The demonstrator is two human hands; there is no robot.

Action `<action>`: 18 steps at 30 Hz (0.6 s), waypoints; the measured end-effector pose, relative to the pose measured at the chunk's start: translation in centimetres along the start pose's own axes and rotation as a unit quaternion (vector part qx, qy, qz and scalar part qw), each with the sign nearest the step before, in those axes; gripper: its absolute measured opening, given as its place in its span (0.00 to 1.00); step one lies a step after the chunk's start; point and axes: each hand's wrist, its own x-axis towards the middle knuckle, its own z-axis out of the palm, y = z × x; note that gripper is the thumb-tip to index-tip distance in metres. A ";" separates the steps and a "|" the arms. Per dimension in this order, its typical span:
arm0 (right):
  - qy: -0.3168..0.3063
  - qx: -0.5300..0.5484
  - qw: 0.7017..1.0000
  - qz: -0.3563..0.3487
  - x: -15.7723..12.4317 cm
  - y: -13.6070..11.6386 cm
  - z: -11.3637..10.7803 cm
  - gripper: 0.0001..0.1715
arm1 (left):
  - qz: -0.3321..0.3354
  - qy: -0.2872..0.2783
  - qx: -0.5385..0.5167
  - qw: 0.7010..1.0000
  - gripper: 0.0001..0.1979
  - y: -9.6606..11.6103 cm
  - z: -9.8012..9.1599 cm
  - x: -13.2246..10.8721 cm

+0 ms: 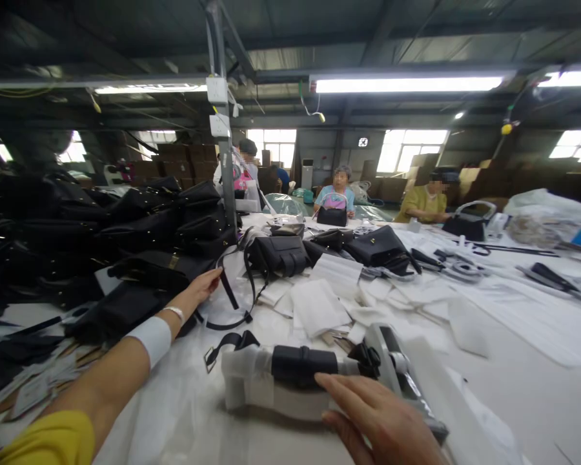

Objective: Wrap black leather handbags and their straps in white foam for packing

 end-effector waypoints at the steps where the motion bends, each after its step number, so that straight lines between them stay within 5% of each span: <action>1: 0.003 0.022 1.000 0.010 0.3 -0.4 0.1 0.23 | 0.008 0.001 -0.029 1.000 0.18 1.6 -0.2 0.1; 5: 0.014 0.158 0.985 0.073 2.6 -2.1 2.2 0.18 | 0.050 -0.011 -0.124 0.991 0.15 7.1 -0.9 -1.9; 8: 0.036 0.348 0.922 0.162 4.7 -4.4 5.2 0.19 | 0.094 -0.038 -0.180 0.978 0.11 8.5 -1.1 -6.3; 10: 0.039 0.520 0.820 0.237 5.8 -6.5 7.3 0.29 | 0.117 -0.053 -0.204 0.971 0.10 7.9 -1.2 -10.4; 12: 0.026 0.669 0.681 0.296 6.4 -8.9 9.2 0.36 | 0.134 -0.065 -0.214 0.965 0.12 6.4 -1.2 -15.0; 15: 0.036 0.794 0.498 0.346 6.1 -11.7 11.2 0.36 | 0.140 -0.088 -0.195 0.967 0.13 3.3 -1.4 -22.0; 18: 0.083 0.808 0.428 0.396 4.5 -12.8 12.8 0.29 | 0.112 -0.122 -0.147 0.975 0.10 0.3 -2.0 -27.9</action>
